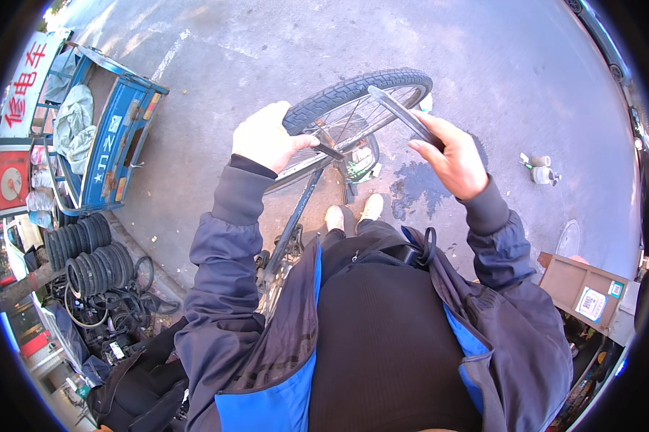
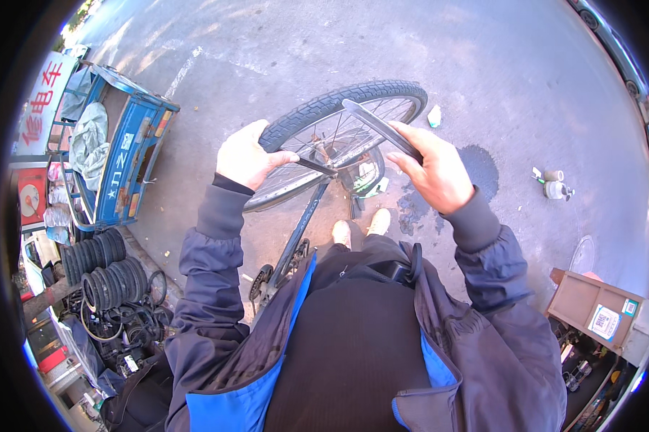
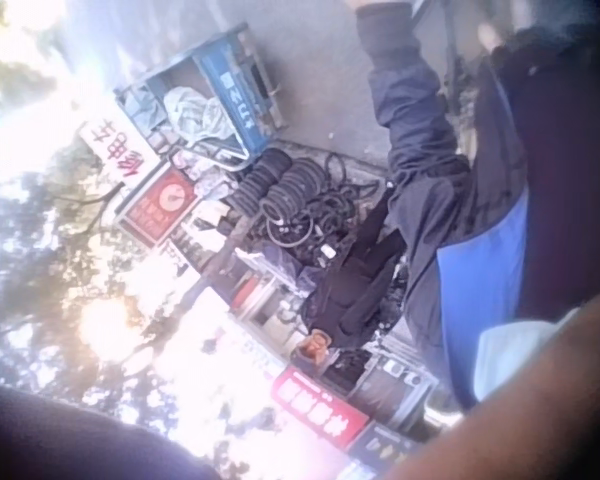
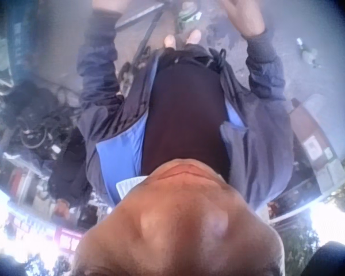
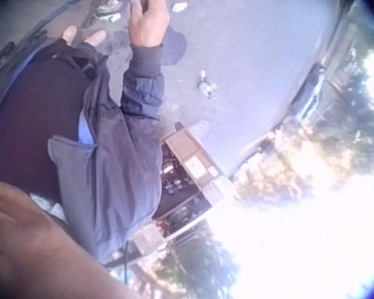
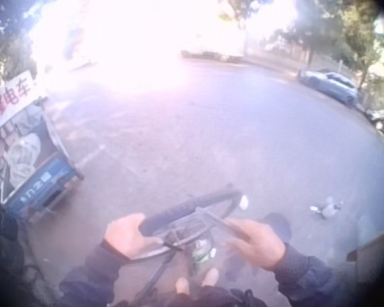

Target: The person removes a bicycle tire from the rim. They use tire levers to pry the tire bead over the rim edge, then pull the inner tube out from between the tire and rim.

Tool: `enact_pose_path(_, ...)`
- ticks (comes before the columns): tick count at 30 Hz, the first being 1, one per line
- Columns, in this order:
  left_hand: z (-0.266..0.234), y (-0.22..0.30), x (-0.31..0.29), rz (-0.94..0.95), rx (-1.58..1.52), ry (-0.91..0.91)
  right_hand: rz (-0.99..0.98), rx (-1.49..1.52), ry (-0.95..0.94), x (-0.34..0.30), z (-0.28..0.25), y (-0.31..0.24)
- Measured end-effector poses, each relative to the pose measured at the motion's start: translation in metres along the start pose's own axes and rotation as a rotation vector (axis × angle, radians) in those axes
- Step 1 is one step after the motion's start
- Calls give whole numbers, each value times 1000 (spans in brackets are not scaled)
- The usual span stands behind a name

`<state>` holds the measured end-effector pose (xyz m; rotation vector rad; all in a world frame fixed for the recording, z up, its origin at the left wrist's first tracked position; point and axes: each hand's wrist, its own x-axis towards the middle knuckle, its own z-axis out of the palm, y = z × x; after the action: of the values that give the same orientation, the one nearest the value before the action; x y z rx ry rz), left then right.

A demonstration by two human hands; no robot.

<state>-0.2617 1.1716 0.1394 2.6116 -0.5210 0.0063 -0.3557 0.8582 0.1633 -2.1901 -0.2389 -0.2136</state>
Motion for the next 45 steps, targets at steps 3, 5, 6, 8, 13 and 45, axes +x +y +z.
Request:
enact_pose_path(3, -2, -2, -7, -52, -17, -47, -3, -126, -207, -1, -27, -23)
enact_pose_path(5, -4, -3, -10, -79, -13, -72, -9, -210, -316, 3, -37, -35)
enact_pose_path(6, -5, -3, -11, -81, -3, -67, -10, -300, -378, 8, -42, -39)
enact_pose_path(8, -6, -4, -14, -70, 7, -45, -68, -387, -433, 19, -41, -44)
enact_pose_path(13, -5, -9, -18, -101, -31, -49, -179, -435, -504, 57, -31, -43)
enact_pose_path(45, 6, 24, -5, -9, 40, 81, 131, -17, 123, -10, 77, 1)
